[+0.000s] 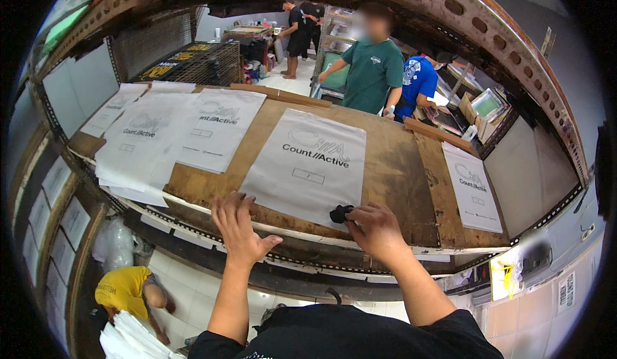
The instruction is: The person applies adhesive and dark ink to various areas of paper sheets on a wooden workbench using a small applicator tool and a piece of cloth.
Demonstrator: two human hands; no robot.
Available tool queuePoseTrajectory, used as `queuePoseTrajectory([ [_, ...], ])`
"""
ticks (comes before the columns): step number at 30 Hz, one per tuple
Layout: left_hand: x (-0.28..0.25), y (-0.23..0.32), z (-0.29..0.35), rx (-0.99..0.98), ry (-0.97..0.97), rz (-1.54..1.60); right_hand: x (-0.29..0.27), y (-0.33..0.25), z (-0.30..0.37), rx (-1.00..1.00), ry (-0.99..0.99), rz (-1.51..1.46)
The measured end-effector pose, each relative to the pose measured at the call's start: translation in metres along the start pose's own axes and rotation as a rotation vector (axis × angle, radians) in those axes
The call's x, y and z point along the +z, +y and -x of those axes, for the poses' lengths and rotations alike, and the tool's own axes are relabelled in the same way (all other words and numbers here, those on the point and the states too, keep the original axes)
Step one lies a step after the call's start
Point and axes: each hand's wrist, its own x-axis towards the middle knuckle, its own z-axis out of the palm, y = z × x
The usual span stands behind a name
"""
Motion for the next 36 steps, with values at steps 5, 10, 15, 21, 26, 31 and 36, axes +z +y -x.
queuePoseTrajectory([
  [5,-0.011,0.049,0.017,0.082,0.008,0.336,0.002,0.008,-0.001,-0.039,-0.012,-0.008],
  [10,0.012,0.119,0.035,0.27,-0.21,0.351,-0.003,0.01,-0.006,-0.024,-0.057,-0.082],
  [15,0.024,0.137,0.031,0.167,-0.208,0.309,-0.011,0.019,-0.013,-0.08,-0.148,-0.11],
  [21,0.035,0.145,0.033,0.141,-0.253,0.234,-0.003,0.03,-0.019,-0.132,-0.219,-0.071],
  [26,0.039,0.15,0.029,0.139,-0.198,0.207,-0.011,0.03,-0.015,-0.158,-0.207,-0.083],
  [31,0.062,0.144,0.041,0.165,-0.078,0.164,-0.008,0.043,-0.02,-0.298,-0.182,-0.063],
  [36,0.071,0.138,0.048,0.186,0.005,0.137,-0.015,0.043,-0.026,-0.351,-0.241,-0.143],
])
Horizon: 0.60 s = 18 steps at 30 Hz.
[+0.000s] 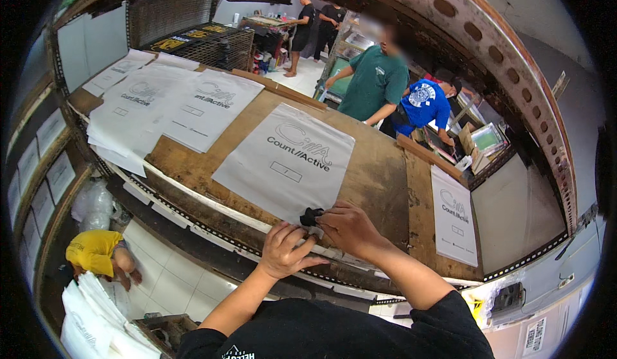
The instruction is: The person applies adhesive and dark ink to various areas of paper sheets on a wooden workbench using a small applicator tool and a piece of cloth.
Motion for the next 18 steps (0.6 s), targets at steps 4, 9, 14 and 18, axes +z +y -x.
queuePoseTrajectory([
  [4,0.004,0.0,-0.002,-0.002,0.027,0.064,-0.003,-0.004,0.001,-0.032,0.056,-0.066],
  [9,-0.001,0.0,0.002,-0.043,0.055,0.071,-0.003,-0.001,-0.017,-0.126,-0.08,0.022],
  [14,0.001,0.0,0.0,-0.015,0.054,0.103,0.019,0.011,-0.039,-0.118,-0.004,-0.101],
  [18,0.0,-0.001,-0.001,-0.006,0.06,0.093,0.038,0.016,-0.071,-0.166,-0.009,-0.107],
])
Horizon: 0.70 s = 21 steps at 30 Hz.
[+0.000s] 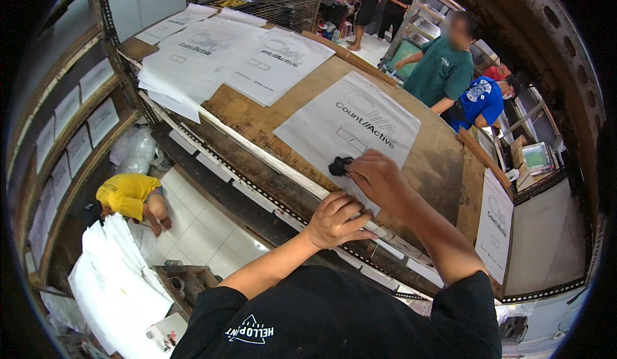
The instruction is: The person applies adhesive and dark ink to various areas of paper sheets on a wooden workbench using a small applicator tool and a piece of cloth.
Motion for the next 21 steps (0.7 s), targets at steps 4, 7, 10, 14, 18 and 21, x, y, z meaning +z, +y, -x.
queuePoseTrajectory([
  [4,0.002,-0.002,0.004,-0.017,-0.018,0.033,0.012,0.002,-0.041,-0.063,-0.016,0.004],
  [7,0.002,0.0,-0.001,-0.003,0.006,-0.016,0.026,0.012,-0.068,-0.079,-0.01,0.003],
  [10,0.0,-0.002,-0.002,-0.01,-0.04,0.017,0.034,0.019,-0.095,-0.078,-0.001,-0.014],
  [14,0.0,-0.003,-0.001,-0.02,-0.065,0.037,0.042,0.031,-0.119,-0.135,0.012,-0.036],
  [18,-0.003,-0.001,-0.004,-0.021,-0.054,0.037,0.05,0.045,-0.138,-0.164,-0.016,-0.116],
  [21,-0.003,-0.001,-0.001,-0.03,-0.053,0.052,0.049,0.043,-0.15,-0.087,-0.068,-0.203],
])
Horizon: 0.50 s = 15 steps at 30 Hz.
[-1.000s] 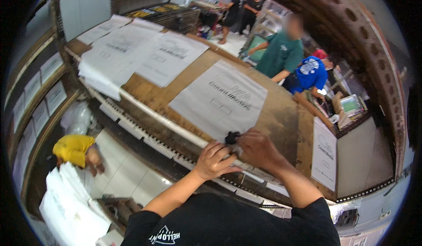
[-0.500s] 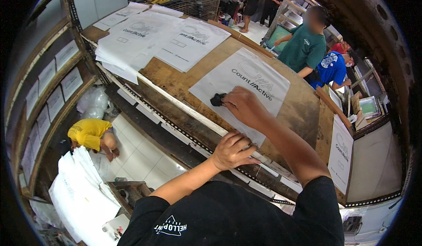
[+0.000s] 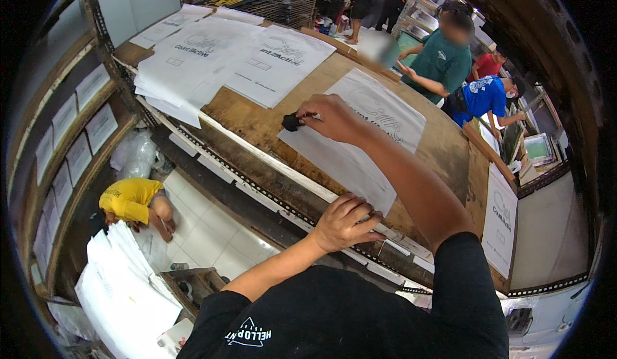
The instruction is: The person applies adhesive and dark ink to various areas of paper sheets on a wooden workbench using a small applicator tool and a piece of cloth.
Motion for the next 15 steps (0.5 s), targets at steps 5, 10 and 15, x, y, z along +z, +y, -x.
queuePoseTrajectory([
  [5,0.0,0.0,0.0,-0.002,-0.039,0.034,-0.008,0.001,-0.004,0.237,0.024,-0.283],
  [10,-0.001,0.001,-0.002,0.022,-0.02,-0.016,-0.023,-0.001,0.021,0.336,0.142,-0.642],
  [15,0.001,-0.004,0.002,0.044,-0.019,-0.077,-0.054,-0.047,0.075,0.461,0.243,-0.861],
])
